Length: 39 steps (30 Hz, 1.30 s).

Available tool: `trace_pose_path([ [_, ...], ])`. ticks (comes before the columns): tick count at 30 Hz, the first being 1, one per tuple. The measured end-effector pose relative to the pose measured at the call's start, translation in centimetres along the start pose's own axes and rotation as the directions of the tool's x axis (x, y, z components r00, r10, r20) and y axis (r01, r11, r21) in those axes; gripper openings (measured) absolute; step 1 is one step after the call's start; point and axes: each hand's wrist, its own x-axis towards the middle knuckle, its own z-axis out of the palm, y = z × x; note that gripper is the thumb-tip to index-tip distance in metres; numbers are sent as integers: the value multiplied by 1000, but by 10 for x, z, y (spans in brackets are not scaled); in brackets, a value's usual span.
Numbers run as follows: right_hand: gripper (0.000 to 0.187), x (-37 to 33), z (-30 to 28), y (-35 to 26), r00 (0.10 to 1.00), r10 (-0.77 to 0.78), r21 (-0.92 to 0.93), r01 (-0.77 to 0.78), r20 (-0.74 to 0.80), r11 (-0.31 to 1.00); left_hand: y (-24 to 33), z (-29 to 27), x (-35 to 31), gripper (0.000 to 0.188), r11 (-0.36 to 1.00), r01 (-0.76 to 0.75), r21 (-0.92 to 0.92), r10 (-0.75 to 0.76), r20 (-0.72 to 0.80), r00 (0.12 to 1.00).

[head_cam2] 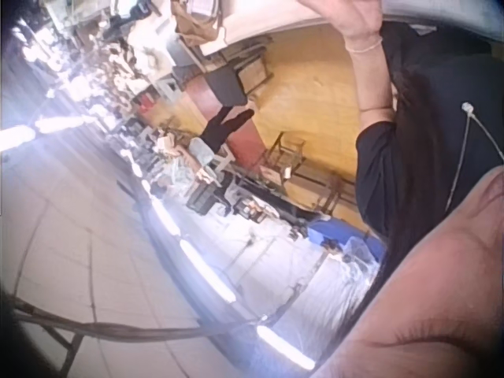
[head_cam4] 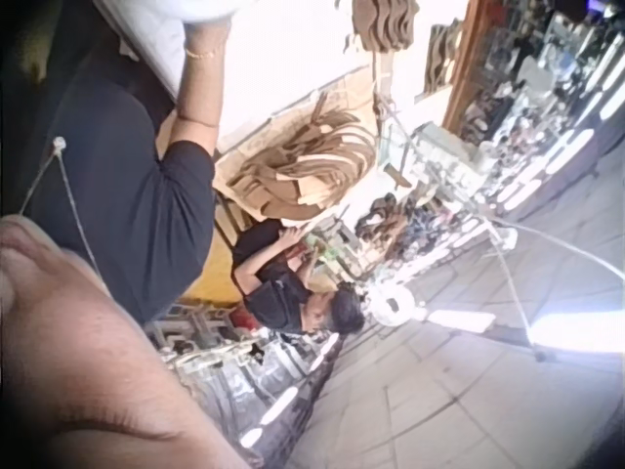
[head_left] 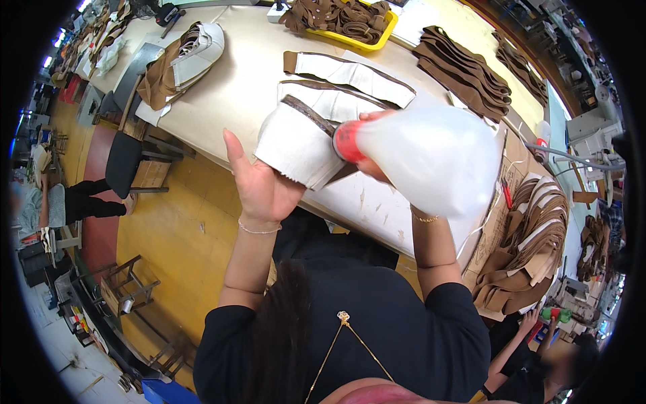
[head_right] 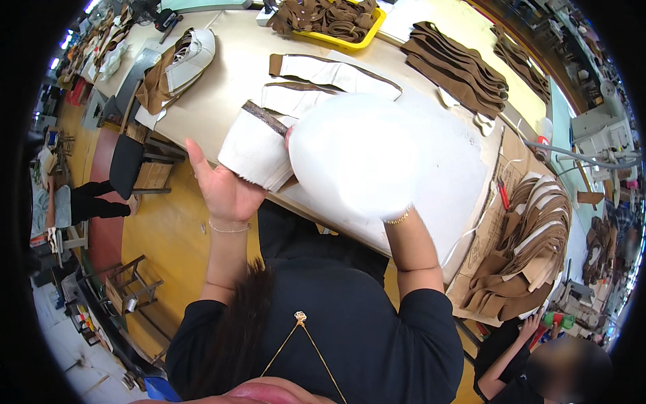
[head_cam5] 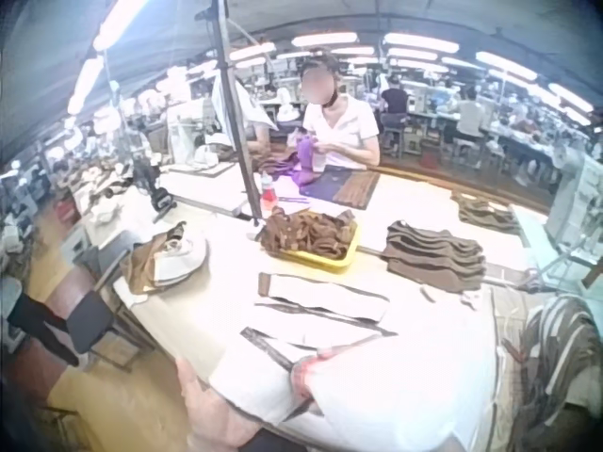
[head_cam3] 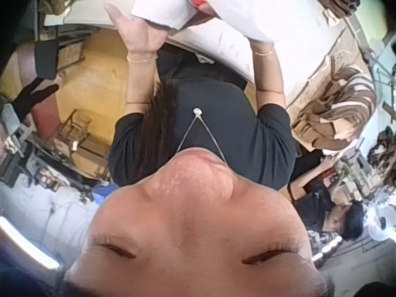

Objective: The person repeatedly applies glue from a squeeze bottle to the edges of white fabric pieces with brown trim. They handle each piece one at a time, coating the edges, then place the piece back on the table. The process continues across multiple pieces without visible assembly.

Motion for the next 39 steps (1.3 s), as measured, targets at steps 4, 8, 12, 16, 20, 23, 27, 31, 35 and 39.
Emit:
trace_pose_path([
  [4, 50, 13, -5, -16, 994, 73, 36, -70, -79, 997, 5, -4, -1, 99, 999, 45, 4, -45, -14, 999],
  [8, 48, 6, -2, -14, 999, 38, 47, -39, 10, 998, 3, -4, -1, 99, 1000, 31, 1, -31, 10, 999],
  [12, 47, 12, -25, 5, 1000, -26, -286, 22, -12, 958, 7, -4, -5, 100, 997, 78, -20, -78, 4, 997],
  [16, 35, 8, -39, -14, 939, 139, 114, -108, -314, 988, 5, -5, -7, 99, 1000, -4, -26, 5, 19, 1000],
  [20, 76, -4, -29, -23, 882, 405, 718, -443, 242, 536, 5, -3, -10, 99, 999, -15, -40, 17, 48, 999],
  [23, 80, -10, -12, -31, 808, 406, 704, -579, 428, 411, 1, -6, -11, 100, 996, 13, -89, -4, 101, 995],
  [27, 80, -21, -6, -26, 754, 455, 715, -631, 474, 301, -2, -13, -15, 102, 1000, -22, 17, 21, 32, 999],
  [31, 75, -18, -22, -32, 848, 391, 874, -451, 358, 178, -11, -58, -30, 100, 954, 76, 288, -80, 1, 997],
  [35, 80, -11, -60, -39, 962, 243, 974, -168, 127, 152, -52, -119, -25, 96, 595, 50, 802, -167, 63, 984],
  [39, 78, -8, -101, -30, 994, 109, 937, -61, 25, 343, -66, -134, -38, 85, 408, 91, 908, -193, -12, 981],
])
